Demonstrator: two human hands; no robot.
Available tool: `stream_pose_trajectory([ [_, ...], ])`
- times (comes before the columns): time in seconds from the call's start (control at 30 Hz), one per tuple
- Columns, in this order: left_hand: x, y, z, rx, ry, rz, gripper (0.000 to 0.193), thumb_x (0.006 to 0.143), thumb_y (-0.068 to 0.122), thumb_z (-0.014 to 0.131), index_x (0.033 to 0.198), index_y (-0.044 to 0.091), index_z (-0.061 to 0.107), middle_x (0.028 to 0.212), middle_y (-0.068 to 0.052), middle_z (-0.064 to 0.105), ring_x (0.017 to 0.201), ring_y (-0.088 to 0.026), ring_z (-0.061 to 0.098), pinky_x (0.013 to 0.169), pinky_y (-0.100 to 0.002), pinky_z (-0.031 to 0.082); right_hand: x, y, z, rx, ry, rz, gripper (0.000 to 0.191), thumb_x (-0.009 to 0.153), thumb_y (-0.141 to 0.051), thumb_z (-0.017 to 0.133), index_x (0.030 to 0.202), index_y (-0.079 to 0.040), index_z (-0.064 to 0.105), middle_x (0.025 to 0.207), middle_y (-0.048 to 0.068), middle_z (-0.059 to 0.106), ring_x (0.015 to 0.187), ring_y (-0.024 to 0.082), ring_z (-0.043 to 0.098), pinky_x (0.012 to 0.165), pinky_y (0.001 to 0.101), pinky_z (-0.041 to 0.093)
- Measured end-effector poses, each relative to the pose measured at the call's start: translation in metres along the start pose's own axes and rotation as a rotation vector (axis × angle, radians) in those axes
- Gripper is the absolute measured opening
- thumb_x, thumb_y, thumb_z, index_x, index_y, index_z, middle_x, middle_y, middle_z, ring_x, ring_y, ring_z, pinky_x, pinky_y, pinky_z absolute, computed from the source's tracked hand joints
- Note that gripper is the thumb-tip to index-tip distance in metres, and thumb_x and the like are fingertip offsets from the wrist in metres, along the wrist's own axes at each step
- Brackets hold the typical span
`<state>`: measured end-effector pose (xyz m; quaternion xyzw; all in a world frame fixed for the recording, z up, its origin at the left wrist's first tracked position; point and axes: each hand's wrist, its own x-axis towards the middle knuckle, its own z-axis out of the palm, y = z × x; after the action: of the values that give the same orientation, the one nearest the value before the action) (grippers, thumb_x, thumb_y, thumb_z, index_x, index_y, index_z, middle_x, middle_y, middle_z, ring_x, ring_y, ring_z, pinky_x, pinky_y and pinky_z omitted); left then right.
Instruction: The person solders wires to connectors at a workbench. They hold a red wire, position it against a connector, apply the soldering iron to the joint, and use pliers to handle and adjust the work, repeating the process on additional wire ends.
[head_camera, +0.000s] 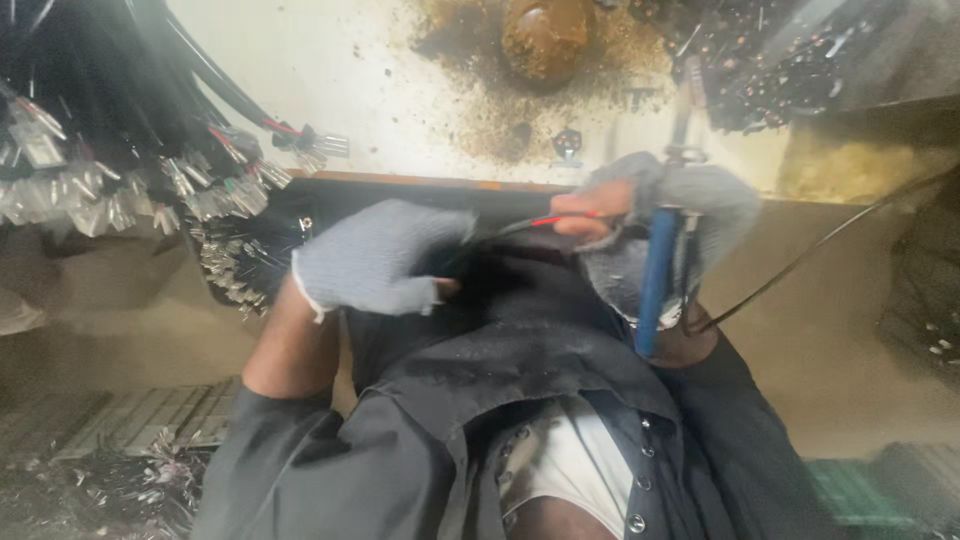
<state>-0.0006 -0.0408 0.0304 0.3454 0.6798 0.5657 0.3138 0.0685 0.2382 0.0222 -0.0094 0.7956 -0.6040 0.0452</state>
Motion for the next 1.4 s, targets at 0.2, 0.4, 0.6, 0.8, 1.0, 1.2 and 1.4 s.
stream_pose_trajectory([
  [0.2, 0.040, 0.008, 0.053, 0.115, 0.441, -0.158, 0.027, 0.104, 0.022, 0.068, 0.128, 0.009, 0.066, 0.110, -0.011, 0.074, 0.099, -0.028, 0.073, 0.088, -0.034, 0.056, 0.002, 0.002, 0.008, 0.000, -0.013, 0.015, 0.015, 0.095, -0.017, 0.081, 0.102, -0.008, 0.071, 0.096, 0.008, 0.071, 0.091, 0.021, 0.069, 0.083, 0.0344, 0.057],
  [0.4, 0.038, -0.021, 0.073, -0.502, 0.428, -0.102, 0.021, 0.108, 0.021, 0.066, 0.119, 0.003, 0.064, 0.109, -0.005, 0.073, 0.104, -0.016, 0.070, 0.094, -0.029, 0.057, 0.003, 0.004, 0.004, 0.012, 0.004, 0.037, 0.016, 0.099, -0.018, 0.079, 0.105, -0.007, 0.070, 0.100, 0.008, 0.072, 0.095, 0.020, 0.071, 0.087, 0.0327, 0.058],
  [0.6, 0.037, -0.019, 0.075, -0.549, 0.448, -0.236, 0.020, 0.102, 0.021, 0.068, 0.110, 0.003, 0.064, 0.101, -0.005, 0.072, 0.093, -0.010, 0.068, 0.082, -0.025, 0.057, 0.003, 0.004, 0.007, 0.046, -0.001, 0.077, 0.015, 0.105, -0.019, 0.076, 0.109, -0.006, 0.069, 0.103, 0.008, 0.073, 0.100, 0.019, 0.072, 0.092, 0.0310, 0.060],
  [0.8, 0.031, -0.020, 0.074, -0.203, 0.533, -0.179, 0.024, 0.111, 0.028, 0.063, 0.103, 0.006, 0.066, 0.088, -0.002, 0.065, 0.085, -0.010, 0.062, 0.077, -0.025, 0.052, 0.003, 0.003, 0.007, 0.000, -0.002, 0.032, 0.014, 0.105, -0.018, 0.075, 0.110, -0.006, 0.069, 0.106, 0.008, 0.073, 0.101, 0.018, 0.071, 0.093, 0.0308, 0.058],
  [1.0, 0.038, -0.010, 0.068, -0.737, 0.480, -0.352, 0.027, 0.107, 0.035, 0.058, 0.098, 0.010, 0.060, 0.083, -0.002, 0.065, 0.071, -0.008, 0.060, 0.062, -0.023, 0.047, -0.001, 0.004, 0.006, -0.030, -0.005, 0.027, 0.014, 0.106, -0.017, 0.075, 0.110, -0.005, 0.069, 0.108, 0.008, 0.073, 0.103, 0.018, 0.071, 0.095, 0.0308, 0.057],
  [1.2, 0.044, -0.007, 0.060, -0.882, 0.337, -0.500, 0.031, 0.102, 0.040, 0.056, 0.091, 0.012, 0.061, 0.072, -0.003, 0.062, 0.055, -0.010, 0.055, 0.049, -0.022, 0.042, -0.002, 0.004, 0.007, -0.034, -0.005, 0.023, 0.013, 0.106, -0.016, 0.074, 0.111, -0.005, 0.069, 0.110, 0.008, 0.072, 0.105, 0.018, 0.070, 0.096, 0.0308, 0.057],
  [1.4, 0.035, -0.011, 0.071, -0.239, 0.570, -0.141, 0.024, 0.114, 0.026, 0.056, 0.103, 0.005, 0.060, 0.088, -0.006, 0.061, 0.075, -0.016, 0.061, 0.073, -0.032, 0.051, -0.003, 0.003, 0.007, -0.127, 0.014, -0.018, 0.011, 0.104, -0.012, 0.077, 0.108, -0.005, 0.069, 0.107, 0.009, 0.073, 0.099, 0.018, 0.070, 0.090, 0.0296, 0.057],
])
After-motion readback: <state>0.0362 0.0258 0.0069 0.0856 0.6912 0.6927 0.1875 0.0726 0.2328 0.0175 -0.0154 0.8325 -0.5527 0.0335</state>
